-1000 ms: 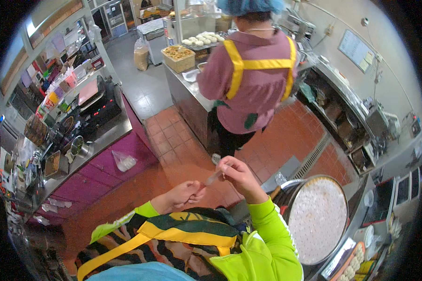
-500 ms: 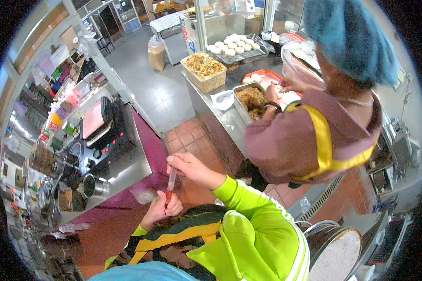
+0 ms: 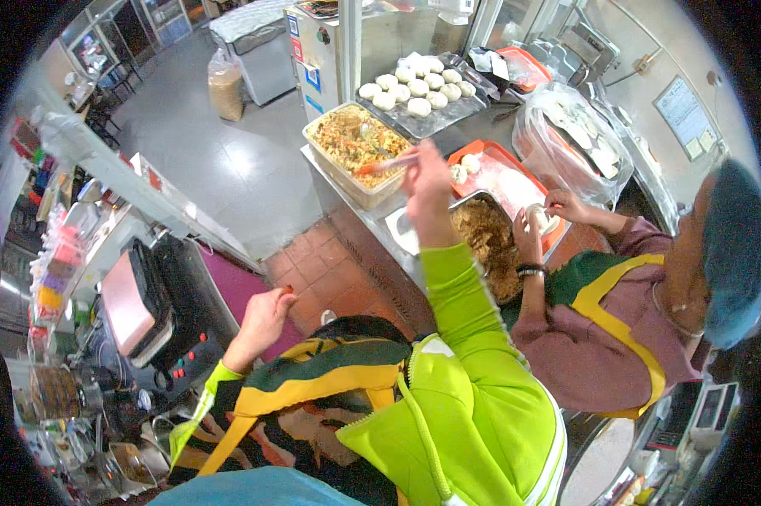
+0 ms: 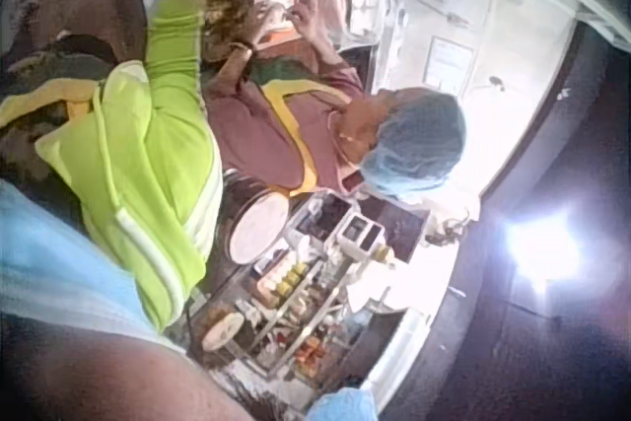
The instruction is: The person fills round dough wrappers with a mixed vegetable filling, pleats them closed, and places the finished buns into a steamer tray. They repeat this process to fill the tray and then lift the steamer lid.
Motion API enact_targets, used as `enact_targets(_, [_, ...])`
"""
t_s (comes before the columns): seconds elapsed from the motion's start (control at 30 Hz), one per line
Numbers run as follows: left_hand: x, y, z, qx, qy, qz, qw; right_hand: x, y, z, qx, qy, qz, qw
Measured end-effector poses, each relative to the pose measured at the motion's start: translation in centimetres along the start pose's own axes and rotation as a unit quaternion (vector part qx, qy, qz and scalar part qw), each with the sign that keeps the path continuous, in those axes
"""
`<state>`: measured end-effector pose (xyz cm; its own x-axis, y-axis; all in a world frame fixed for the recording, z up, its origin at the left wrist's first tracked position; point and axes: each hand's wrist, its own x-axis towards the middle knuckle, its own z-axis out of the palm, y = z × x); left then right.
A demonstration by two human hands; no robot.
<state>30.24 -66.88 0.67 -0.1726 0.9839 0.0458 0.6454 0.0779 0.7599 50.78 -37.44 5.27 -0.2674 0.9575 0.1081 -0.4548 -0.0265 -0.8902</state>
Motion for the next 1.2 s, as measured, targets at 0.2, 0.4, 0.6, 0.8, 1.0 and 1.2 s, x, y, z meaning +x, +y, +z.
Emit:
enact_targets(0.2, [16.5,-4.5,-6.9,-0.074,-0.022,0.052,0.996,17.0,-0.6,2.9,-0.114,0.095,-0.088,0.985])
enact_targets(0.4, [28.4,-10.1,-10.1,-0.083,-0.041,-0.013,0.996,35.7,7.7,1.7,-0.420,0.080,-0.140,0.893])
enact_targets(0.6, [37.3,-13.2,-11.5,-0.074,-0.065,-0.155,0.983,49.3,14.2,1.4,-0.517,0.030,-0.172,0.838])
enact_targets(0.8, [46.1,-13.5,-12.8,-0.076,-0.068,-0.135,0.986,55.6,13.3,1.0,-0.553,0.060,-0.153,0.817])
enact_targets(1.0, [51.8,-13.6,-13.4,-0.090,-0.099,-0.125,0.983,60.7,13.9,-1.2,-0.611,0.021,-0.160,0.775])
enact_targets(1.2, [54.3,-15.6,-13.7,-0.084,-0.105,-0.149,0.980,65.3,12.6,-3.9,-0.539,0.160,-0.163,0.811])
